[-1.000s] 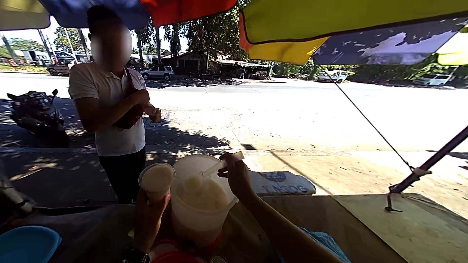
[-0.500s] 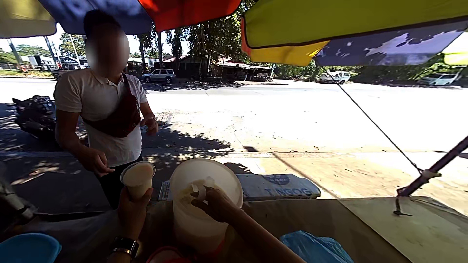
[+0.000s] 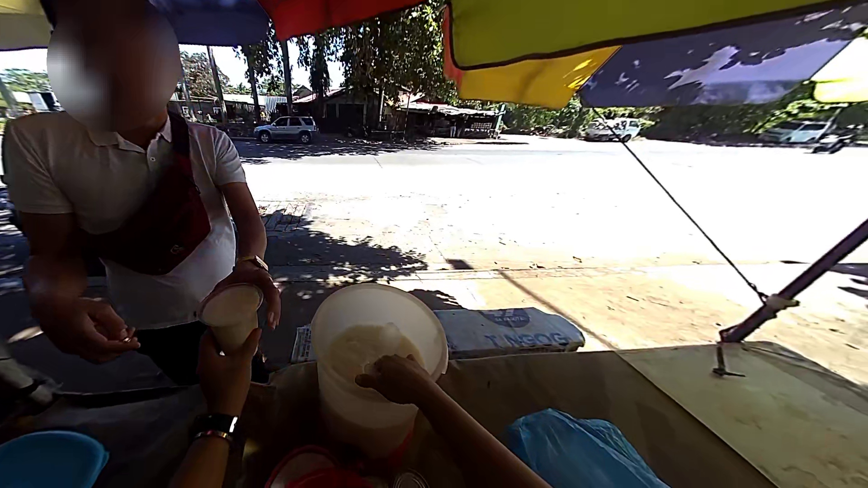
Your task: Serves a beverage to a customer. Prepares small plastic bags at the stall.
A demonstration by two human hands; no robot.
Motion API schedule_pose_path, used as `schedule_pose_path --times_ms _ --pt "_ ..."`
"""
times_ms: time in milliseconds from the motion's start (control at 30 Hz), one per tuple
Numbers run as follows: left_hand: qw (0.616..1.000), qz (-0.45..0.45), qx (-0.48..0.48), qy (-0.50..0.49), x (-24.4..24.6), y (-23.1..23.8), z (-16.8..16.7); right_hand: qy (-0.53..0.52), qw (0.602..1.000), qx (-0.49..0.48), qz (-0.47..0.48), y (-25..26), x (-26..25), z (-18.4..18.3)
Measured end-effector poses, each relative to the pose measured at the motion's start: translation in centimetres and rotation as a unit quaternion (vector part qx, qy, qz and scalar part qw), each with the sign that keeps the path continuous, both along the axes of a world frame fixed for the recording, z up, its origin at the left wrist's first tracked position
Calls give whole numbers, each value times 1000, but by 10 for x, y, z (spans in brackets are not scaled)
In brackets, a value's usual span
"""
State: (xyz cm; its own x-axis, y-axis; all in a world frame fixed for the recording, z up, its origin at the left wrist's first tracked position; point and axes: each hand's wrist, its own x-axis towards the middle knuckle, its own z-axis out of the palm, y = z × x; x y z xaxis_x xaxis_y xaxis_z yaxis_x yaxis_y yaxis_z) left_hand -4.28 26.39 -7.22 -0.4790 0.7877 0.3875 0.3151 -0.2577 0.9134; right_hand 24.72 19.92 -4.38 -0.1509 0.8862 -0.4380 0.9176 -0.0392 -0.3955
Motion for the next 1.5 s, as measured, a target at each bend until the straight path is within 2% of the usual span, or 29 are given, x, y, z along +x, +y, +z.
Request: schedule_pose_path --times_ms 167,367,500,633,700,767,833,867,933,1000,1033,1100,1167,1200,1267,1333,1367,1400,1500 --pt "1000 1 -12 16 -2 6 6 16 999 8 -45 -1 0 2" --pt "1000 -5 -13 17 3 4 32 23 991 119 -54 -11 -1 -2" --pt "998 -20 -21 52 2 9 46 31 983 165 -69 -15 -2 -6" --pt "998 -61 21 25 0 24 58 60 971 222 -69 -17 -1 -8" --pt "994 -103 34 23 -4 31 60 117 939 315 -75 -19 1 -13" --pt "990 -134 11 30 -8 32 61 162 875 446 -94 -26 0 -17" --pt "988 -149 -33 -4 -11 25 57 142 818 549 -93 -37 -4 -19" --pt "986 -149 -51 -49 -12 22 51 127 802 579 -78 -45 -7 -24" --pt "958 -149 -70 -234 -13 13 40 113 797 593 -34 -70 -15 -44" --pt "881 -148 -44 -448 -17 6 32 128 822 555 14 -110 -24 -76" --pt "843 -167 -19 -511 -22 0 27 138 837 527 47 -134 -28 -94" --pt "786 -209 39 -580 -29 -11 23 152 859 476 111 -183 -31 -130" --pt "731 -240 86 -633 -31 -24 27 162 902 382 119 -230 -31 -153" --pt "709 -256 102 -650 -30 -30 28 153 927 329 97 -250 -31 -164" --pt "681 -266 122 -672 -29 -41 29 140 964 224 -21 -281 -35 -187" --pt "646 -266 156 -698 -28 -48 28 164 960 105 -200 -294 -44 -202" --pt "642 -267 170 -698 -28 -50 27 184 942 58 -274 -295 -47 -206" --pt "654 -264 176 -687 -27 -52 27 204 924 26 -323 -294 -50 -210" --pt "700 -240 164 -652 -23 -58 32 270 882 -28 -385 -283 -56 -219"
